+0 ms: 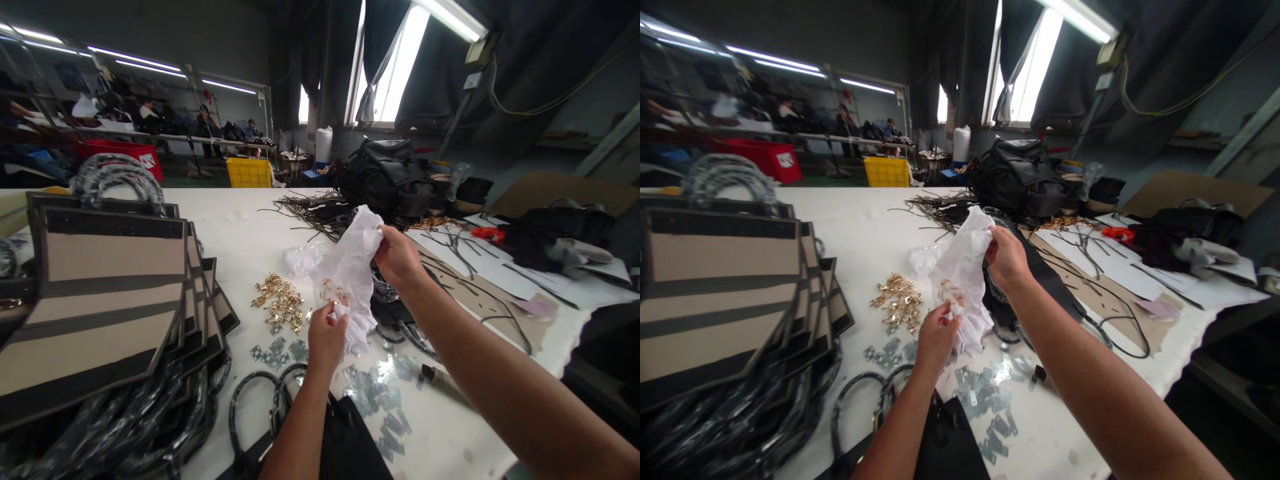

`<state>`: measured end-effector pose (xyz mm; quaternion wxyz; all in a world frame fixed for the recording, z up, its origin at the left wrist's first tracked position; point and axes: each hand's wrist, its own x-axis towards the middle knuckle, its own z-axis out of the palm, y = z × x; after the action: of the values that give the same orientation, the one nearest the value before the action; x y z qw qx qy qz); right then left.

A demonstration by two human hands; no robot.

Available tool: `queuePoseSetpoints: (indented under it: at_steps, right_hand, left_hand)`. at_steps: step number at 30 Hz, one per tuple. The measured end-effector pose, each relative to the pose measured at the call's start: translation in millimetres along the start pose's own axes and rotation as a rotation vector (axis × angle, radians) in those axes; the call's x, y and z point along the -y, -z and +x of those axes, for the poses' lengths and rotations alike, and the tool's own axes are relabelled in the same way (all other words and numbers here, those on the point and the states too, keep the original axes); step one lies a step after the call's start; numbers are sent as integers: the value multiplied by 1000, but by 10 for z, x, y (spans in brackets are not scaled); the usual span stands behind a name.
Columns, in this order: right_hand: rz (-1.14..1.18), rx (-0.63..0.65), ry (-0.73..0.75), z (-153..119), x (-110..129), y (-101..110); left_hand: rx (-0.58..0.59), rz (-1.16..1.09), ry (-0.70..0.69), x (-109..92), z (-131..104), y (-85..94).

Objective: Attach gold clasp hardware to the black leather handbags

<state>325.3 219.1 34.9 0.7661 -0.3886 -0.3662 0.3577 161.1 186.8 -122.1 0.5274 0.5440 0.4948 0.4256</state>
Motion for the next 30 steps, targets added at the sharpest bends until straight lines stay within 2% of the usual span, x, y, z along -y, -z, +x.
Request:
queuePoseSetpoints:
  at_steps: [3, 6, 8, 11, 14, 18, 20, 23, 25, 30]
  right_hand:
    - [-49, 5, 47, 69, 73, 61]
    - [-160, 100, -29, 66, 75, 120]
    - [-181, 133, -65, 48, 54, 180]
    - [-205, 81, -43, -18, -1, 305]
    - [-384, 95, -91, -178, -102, 430]
    - [-704, 255, -44, -451, -277, 540]
    - [-838, 330, 13, -547, -343, 572]
    - [-997, 464, 23, -617, -401, 602]
    - [-1059, 543, 8, -630, -431, 615]
    - [-1054, 583, -45, -606, -502, 616]
  left_hand:
    - [-103, 191, -115, 71, -16, -12]
    - [-122, 304, -132, 127, -45, -46]
    - [-93, 333, -97, 149, -45, -68]
    - [-30, 284, -10, 156, 2, -82]
    - [-49, 234, 30, 133, 64, -65]
    - [-113, 62, 88, 35, 67, 5]
    - [-108, -46, 98, -54, 29, 55]
    - [-73, -177, 77, -220, -40, 137]
    - [-32, -308, 52, -329, -75, 183]
    - [83, -613, 9, -464, -73, 170]
